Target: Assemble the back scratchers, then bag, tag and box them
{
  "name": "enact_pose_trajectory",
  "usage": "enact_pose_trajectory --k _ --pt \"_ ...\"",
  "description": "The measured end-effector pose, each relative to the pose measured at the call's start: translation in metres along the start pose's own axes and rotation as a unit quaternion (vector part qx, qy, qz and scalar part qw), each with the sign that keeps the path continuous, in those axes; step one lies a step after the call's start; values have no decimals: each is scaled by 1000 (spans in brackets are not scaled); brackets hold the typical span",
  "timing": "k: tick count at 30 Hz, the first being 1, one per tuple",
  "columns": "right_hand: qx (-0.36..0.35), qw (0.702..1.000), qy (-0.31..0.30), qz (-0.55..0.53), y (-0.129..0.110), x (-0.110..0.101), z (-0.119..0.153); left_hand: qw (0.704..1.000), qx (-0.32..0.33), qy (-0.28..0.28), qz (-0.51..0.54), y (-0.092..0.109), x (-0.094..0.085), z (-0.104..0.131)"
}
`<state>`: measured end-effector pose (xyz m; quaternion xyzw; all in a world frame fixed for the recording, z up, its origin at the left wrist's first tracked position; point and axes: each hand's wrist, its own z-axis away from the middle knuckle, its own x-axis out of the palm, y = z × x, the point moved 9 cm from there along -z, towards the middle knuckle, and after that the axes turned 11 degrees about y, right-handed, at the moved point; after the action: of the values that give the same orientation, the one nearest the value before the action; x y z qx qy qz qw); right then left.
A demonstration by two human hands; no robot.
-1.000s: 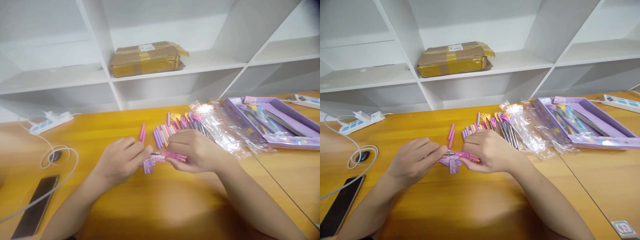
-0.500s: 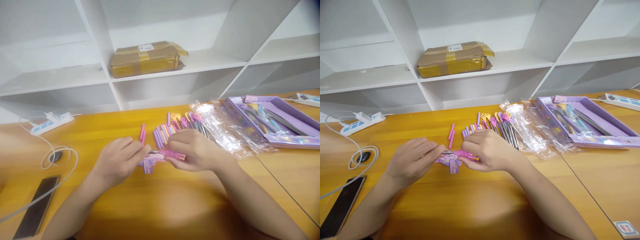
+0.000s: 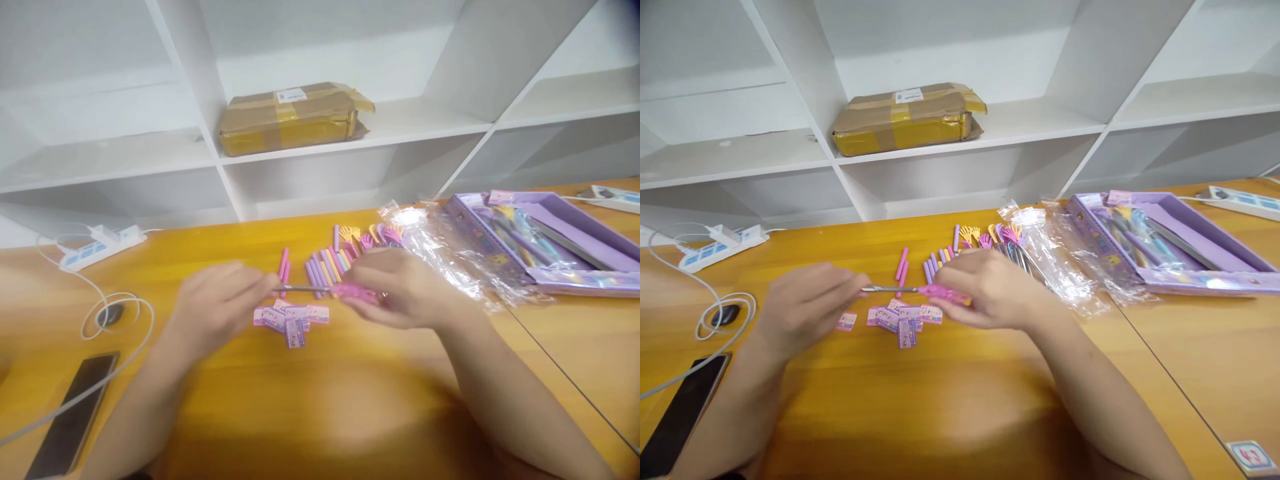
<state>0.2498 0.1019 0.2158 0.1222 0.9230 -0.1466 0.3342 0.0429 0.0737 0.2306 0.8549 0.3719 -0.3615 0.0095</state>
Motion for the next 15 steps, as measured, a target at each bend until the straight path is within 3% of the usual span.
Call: enact_pose_trajectory --k 6,11,15 --pt "6 999 27 22 23 -63 27 996 -47 33 -70 -76 -39 17" --pt "-9 998 31 49 17 -102 58 994 -72 45 -65 -105 -59 35" --pt "-5 994 27 110 17 -127 82 993 -81 59 -58 -122 -64 46"
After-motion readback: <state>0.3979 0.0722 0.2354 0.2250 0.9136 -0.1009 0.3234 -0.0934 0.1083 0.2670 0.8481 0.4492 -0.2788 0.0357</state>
